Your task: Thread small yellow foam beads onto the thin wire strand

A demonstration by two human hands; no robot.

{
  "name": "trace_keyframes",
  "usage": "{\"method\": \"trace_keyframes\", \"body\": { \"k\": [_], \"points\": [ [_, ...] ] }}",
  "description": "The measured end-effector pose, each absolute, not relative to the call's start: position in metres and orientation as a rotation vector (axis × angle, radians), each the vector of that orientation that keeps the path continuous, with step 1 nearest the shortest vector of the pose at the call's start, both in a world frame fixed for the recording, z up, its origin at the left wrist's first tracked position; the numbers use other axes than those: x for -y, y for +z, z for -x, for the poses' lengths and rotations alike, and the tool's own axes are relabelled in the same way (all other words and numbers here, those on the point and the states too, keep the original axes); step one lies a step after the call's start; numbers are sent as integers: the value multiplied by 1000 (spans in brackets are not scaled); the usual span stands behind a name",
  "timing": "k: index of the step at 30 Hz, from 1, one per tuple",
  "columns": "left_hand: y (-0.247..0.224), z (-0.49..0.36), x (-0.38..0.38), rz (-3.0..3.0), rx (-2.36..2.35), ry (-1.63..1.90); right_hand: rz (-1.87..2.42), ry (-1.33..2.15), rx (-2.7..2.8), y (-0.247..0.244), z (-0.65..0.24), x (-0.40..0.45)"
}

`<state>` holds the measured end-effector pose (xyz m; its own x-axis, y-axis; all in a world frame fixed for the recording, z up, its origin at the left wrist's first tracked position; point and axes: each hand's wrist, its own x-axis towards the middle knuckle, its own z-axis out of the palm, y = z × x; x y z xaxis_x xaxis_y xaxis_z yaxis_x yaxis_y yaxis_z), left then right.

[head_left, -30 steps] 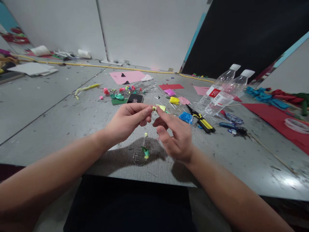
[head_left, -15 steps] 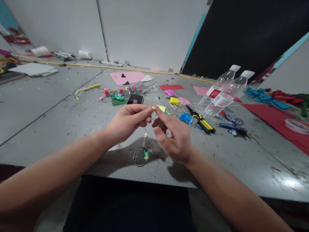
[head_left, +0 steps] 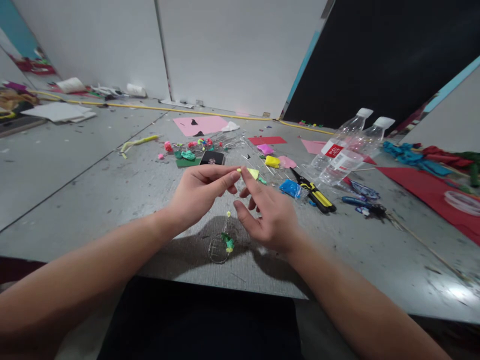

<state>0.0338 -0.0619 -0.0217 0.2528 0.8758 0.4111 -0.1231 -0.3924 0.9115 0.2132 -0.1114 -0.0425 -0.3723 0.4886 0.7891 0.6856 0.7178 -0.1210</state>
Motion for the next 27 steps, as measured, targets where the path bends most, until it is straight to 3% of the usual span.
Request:
{"method": "trace_keyframes", "body": {
  "k": [14, 27],
  "points": [
    [-26, -27, 65, -2170, -519, 1755, 765, -270, 2083, -42, -211, 117],
    [-17, -27, 69, -2251, -402, 1718, 575, -141, 1990, -41, -211, 118]
  ]
}}
